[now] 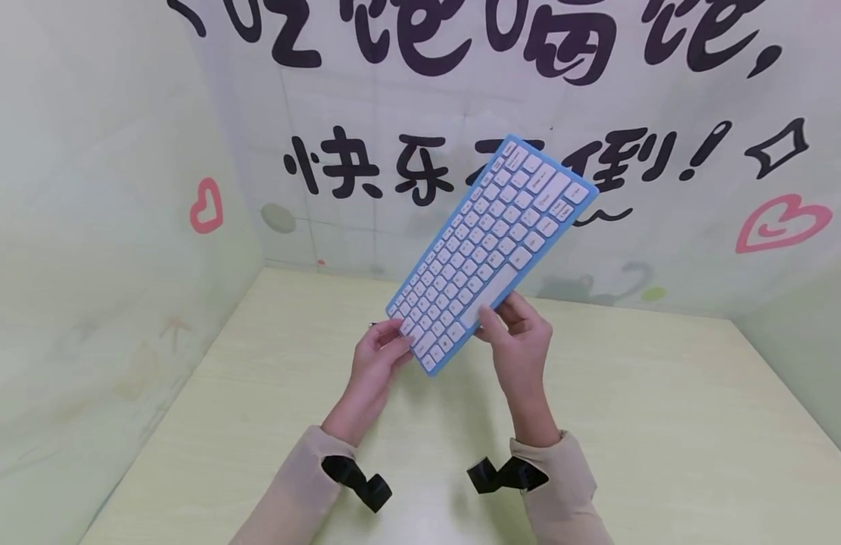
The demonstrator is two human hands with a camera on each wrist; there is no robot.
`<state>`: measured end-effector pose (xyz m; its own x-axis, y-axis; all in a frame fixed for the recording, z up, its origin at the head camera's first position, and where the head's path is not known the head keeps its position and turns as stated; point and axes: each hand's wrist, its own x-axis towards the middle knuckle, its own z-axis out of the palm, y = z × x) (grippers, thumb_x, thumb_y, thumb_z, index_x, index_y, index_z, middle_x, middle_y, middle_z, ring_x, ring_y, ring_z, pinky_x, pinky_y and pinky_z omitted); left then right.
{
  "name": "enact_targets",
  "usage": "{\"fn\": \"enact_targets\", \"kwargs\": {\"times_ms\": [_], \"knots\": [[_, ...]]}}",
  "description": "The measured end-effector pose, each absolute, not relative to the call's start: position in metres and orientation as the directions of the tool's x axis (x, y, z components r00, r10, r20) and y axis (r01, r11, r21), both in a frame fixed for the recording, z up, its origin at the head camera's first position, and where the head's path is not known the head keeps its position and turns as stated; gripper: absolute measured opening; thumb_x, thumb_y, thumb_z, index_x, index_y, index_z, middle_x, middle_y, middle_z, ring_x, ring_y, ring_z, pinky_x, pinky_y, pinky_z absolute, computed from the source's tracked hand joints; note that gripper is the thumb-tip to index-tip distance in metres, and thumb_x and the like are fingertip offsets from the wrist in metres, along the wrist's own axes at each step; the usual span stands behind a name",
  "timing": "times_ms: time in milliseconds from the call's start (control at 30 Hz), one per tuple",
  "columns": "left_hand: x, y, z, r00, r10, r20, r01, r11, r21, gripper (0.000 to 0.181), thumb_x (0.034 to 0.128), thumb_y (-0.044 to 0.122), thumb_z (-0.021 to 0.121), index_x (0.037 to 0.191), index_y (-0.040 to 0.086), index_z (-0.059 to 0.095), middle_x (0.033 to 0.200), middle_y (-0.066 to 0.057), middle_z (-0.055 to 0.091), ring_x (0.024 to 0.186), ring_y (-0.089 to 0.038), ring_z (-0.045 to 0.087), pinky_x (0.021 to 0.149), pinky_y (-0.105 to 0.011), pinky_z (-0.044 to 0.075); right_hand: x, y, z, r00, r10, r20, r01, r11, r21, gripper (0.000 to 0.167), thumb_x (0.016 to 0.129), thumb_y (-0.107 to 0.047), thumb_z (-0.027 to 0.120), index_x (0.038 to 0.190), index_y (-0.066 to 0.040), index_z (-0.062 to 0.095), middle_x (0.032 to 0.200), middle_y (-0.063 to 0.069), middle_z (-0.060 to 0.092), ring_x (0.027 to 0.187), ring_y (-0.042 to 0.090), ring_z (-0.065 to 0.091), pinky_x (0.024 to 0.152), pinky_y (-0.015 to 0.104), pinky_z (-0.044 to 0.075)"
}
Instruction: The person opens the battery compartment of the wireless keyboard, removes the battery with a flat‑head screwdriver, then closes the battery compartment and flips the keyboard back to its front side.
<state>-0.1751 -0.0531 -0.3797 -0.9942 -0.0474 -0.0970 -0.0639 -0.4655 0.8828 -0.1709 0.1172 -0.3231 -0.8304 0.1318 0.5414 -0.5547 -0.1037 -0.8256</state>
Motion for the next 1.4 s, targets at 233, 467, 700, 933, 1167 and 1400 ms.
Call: {"fn": "enact_targets", "kwargs": {"times_ms": [233, 467, 700, 933, 1167, 1400], "knots": [[-0.169, -0.055, -0.373, -0.997, 0.076, -0.031, -0.074, -0.669, 0.74, 0.041, 0.0879, -0.011, 0.046, 0.122, 0.009, 0.036, 0.117, -0.013, 0.053, 0.092, -0.021, 0.061, 0.074, -0.032, 0.052, -0.171, 0.118, -0.325, -0.844, 0.174, 0.508, -0.533, -0.153, -0.832, 0.029, 0.088, -0.003, 0.059, 0.115, 0.006, 0.059, 0.102, 0.019, 0.065, 0.082, 0.024, 0.066, 0.064, 0.035, 0.053], [-0.165, -0.058, -0.368, -0.997, 0.064, -0.034, -0.069, -0.68, 0.73, 0.042, 0.0869, -0.015, 0.044, 0.122, 0.007, 0.037, 0.119, -0.013, 0.05, 0.092, -0.02, 0.061, 0.073, -0.03, 0.052, -0.171, 0.12, -0.327, -0.862, 0.2, 0.466, -0.5, -0.181, -0.847, 0.029, 0.088, -0.003, 0.059, 0.115, 0.006, 0.058, 0.102, 0.018, 0.065, 0.082, 0.023, 0.066, 0.065, 0.035, 0.053], [-0.16, -0.063, -0.365, -0.998, 0.016, -0.064, -0.058, -0.675, 0.736, 0.042, 0.0873, -0.016, 0.044, 0.122, 0.007, 0.039, 0.115, -0.011, 0.05, 0.085, -0.017, 0.062, 0.069, -0.025, 0.052, -0.172, 0.122, -0.33, -0.875, 0.189, 0.445, -0.477, -0.182, -0.86, 0.03, 0.086, -0.005, 0.062, 0.114, 0.006, 0.059, 0.099, 0.015, 0.066, 0.082, 0.023, 0.066, 0.068, 0.037, 0.053], [-0.158, -0.069, -0.365, -0.995, -0.016, -0.098, -0.065, -0.639, 0.767, 0.042, 0.0848, -0.018, 0.044, 0.12, 0.004, 0.039, 0.103, -0.009, 0.053, 0.079, -0.016, 0.062, 0.064, -0.024, 0.052, -0.174, 0.131, -0.327, -0.869, 0.175, 0.463, -0.49, -0.179, -0.853, 0.032, 0.086, -0.003, 0.061, 0.116, 0.006, 0.057, 0.098, 0.013, 0.066, 0.082, 0.021, 0.065, 0.068, 0.038, 0.053], [-0.158, -0.08, -0.369, -0.99, -0.042, -0.132, -0.077, -0.622, 0.779, 0.039, 0.0844, -0.018, 0.045, 0.114, 0.006, 0.042, 0.099, -0.007, 0.057, 0.077, -0.016, 0.062, 0.062, -0.024, 0.052, -0.175, 0.143, -0.322, -0.871, 0.183, 0.456, -0.484, -0.157, -0.861, 0.033, 0.087, -0.003, 0.059, 0.12, 0.005, 0.056, 0.093, 0.01, 0.065, 0.079, 0.02, 0.065, 0.065, 0.036, 0.053], [-0.159, -0.098, -0.372, -0.99, -0.017, -0.138, -0.1, -0.602, 0.792, 0.039, 0.0855, -0.017, 0.045, 0.117, 0.006, 0.042, 0.095, -0.006, 0.061, 0.077, -0.016, 0.063, 0.063, -0.024, 0.051, -0.178, 0.163, -0.315, -0.853, 0.215, 0.475, -0.507, -0.129, -0.852, 0.031, 0.091, -0.011, 0.056, 0.119, 0.003, 0.058, 0.096, 0.009, 0.067, 0.076, 0.02, 0.064, 0.063, 0.033, 0.053]]}}
